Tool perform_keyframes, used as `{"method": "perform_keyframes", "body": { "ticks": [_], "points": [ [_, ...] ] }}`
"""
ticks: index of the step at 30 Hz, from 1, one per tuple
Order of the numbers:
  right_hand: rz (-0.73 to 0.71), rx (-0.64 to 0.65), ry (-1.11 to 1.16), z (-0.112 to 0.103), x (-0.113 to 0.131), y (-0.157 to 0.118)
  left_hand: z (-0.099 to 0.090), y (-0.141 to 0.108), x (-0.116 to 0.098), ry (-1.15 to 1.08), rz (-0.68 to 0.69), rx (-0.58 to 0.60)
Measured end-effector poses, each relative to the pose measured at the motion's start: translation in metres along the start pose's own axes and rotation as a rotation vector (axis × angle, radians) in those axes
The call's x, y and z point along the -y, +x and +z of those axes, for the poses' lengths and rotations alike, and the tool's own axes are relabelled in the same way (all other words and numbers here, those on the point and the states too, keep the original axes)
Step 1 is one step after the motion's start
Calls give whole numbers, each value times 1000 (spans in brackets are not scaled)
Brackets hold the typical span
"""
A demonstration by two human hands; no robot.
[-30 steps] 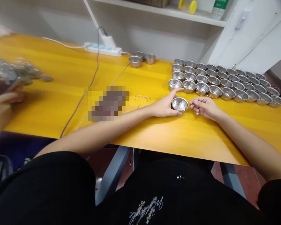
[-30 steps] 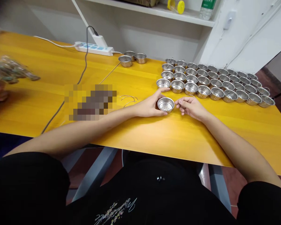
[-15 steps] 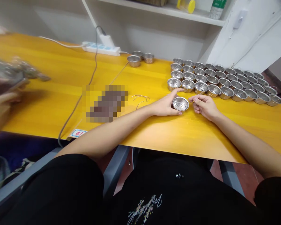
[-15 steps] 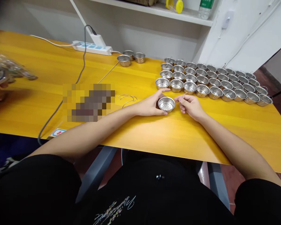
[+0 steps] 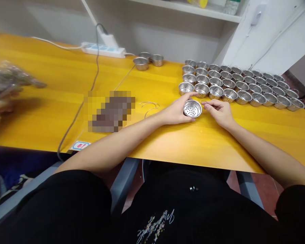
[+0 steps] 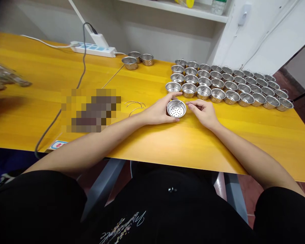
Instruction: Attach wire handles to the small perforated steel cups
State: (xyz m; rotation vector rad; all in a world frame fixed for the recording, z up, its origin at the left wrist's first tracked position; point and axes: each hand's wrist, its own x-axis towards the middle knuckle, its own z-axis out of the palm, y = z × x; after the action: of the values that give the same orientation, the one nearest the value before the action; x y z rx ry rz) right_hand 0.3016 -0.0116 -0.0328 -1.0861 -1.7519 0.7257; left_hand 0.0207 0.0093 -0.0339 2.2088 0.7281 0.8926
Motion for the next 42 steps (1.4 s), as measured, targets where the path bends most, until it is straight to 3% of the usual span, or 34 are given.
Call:
{"method": "perform_keyframes", "body": {
  "ticks": [4,9,17,22,31,37,42],
  "points": [
    [155,27,130,-4,2,2,3,1,0,21,7,-52],
    [249,51,286,-5,10,3,4,1,1,74,-26,-69],
    [293,5,412,1,21,-1,2,1,-9,29,-27,5],
    [315,-7,407,5,26,-6,7,3,1,-138,-28,49],
    [428,93,525,7,40,-11,2,0,4,-263,-60,158],
    [361,99,488,4,31,-9,-1,0,3,-197,-14,100],
    [260,85,315,2,20,-8,1,1,3,-182,-10,50]
  ]
}}
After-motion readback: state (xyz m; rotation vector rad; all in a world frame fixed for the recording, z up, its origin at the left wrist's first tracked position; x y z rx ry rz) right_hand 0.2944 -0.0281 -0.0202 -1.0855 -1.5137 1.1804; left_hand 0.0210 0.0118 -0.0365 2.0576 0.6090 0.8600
